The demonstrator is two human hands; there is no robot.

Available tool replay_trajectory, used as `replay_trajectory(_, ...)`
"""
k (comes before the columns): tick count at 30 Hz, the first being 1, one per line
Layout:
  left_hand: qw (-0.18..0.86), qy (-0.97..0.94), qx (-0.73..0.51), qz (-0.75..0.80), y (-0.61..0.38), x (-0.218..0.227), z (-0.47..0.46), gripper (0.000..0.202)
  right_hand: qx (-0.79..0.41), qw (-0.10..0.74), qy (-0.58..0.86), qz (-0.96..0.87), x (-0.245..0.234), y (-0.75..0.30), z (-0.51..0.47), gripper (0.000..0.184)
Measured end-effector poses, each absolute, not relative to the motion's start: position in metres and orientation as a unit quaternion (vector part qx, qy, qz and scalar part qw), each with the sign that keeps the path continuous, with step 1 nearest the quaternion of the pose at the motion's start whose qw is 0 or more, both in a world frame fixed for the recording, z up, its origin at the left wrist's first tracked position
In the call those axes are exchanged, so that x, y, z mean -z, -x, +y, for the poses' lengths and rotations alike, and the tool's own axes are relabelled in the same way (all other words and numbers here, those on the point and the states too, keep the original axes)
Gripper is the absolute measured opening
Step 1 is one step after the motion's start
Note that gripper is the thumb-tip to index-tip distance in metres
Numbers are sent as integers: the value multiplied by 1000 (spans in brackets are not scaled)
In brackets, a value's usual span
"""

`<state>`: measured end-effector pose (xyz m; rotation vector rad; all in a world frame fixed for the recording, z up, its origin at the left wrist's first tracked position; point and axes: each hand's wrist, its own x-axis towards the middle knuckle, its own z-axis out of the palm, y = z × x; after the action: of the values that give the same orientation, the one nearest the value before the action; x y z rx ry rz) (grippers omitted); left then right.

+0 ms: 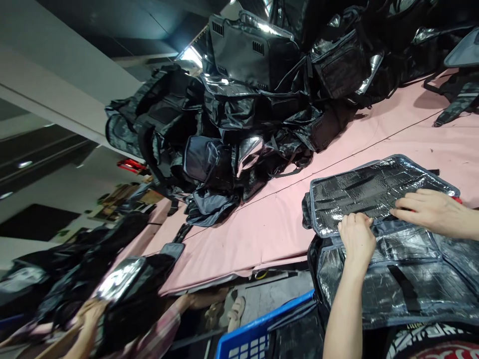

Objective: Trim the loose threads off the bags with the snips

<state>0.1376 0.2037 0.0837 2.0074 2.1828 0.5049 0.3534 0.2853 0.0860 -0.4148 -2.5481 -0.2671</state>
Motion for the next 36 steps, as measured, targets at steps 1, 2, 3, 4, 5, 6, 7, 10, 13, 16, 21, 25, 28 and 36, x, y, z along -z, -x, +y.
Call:
replay_trajectory(1, 58, -669, -171, 721, -137, -82, 203, 11, 55, 251, 156, -954, -86, -353, 292, 31)
replay_trajectory(2, 51, -671, -173, 719, -137, -81, 203, 11, 9, 236, 157, -959, -87, -353, 300, 28)
replay_trajectory(3, 46, -673, -174, 717, -137, -80, 203, 10, -36, 222, 157, -962, -88, -352, 308, 24)
replay_trajectory(4, 43, -675, -174, 715, -136, -80, 203, 10, -82, 209, 153, -962, -89, -351, 316, 20)
replay_trajectory(5, 42, -676, -174, 715, -136, -80, 202, 10, -124, 197, 145, -962, -90, -350, 323, 17)
replay_trajectory(6, 42, -676, -173, 715, -136, -80, 202, 11, -160, 189, 135, -960, -91, -348, 329, 16)
replay_trajectory(7, 43, -676, -171, 715, -135, -80, 202, 11, -191, 183, 125, -956, -91, -346, 333, 15)
replay_trajectory(10, 43, -678, -165, 715, -135, -80, 201, 12, -202, 192, 100, -955, -87, -341, 338, 19)
replay_trajectory(13, 34, -682, -167, 712, -133, -79, 200, 12, -158, 222, 93, -958, -79, -338, 334, 26)
replay_trajectory(16, 24, -685, -171, 708, -132, -77, 200, 12, -101, 253, 95, -958, -74, -339, 327, 30)
replay_trajectory(21, 14, -688, -175, 704, -133, -75, 203, 11, -56, 282, 63, -956, -74, -341, 325, 26)
replay_trajectory(25, -4, -695, -195, 692, -130, -79, 202, 11, -55, 315, 51, -946, -80, -339, 324, 24)
replay_trajectory(28, -41, -707, -233, 667, -126, -84, 199, 12, -92, 334, 81, -935, -87, -343, 320, 20)
replay_trajectory(36, -94, -704, -330, 622, -129, -78, 200, 13, -271, 227, 281, -892, -73, -360, 309, 19)
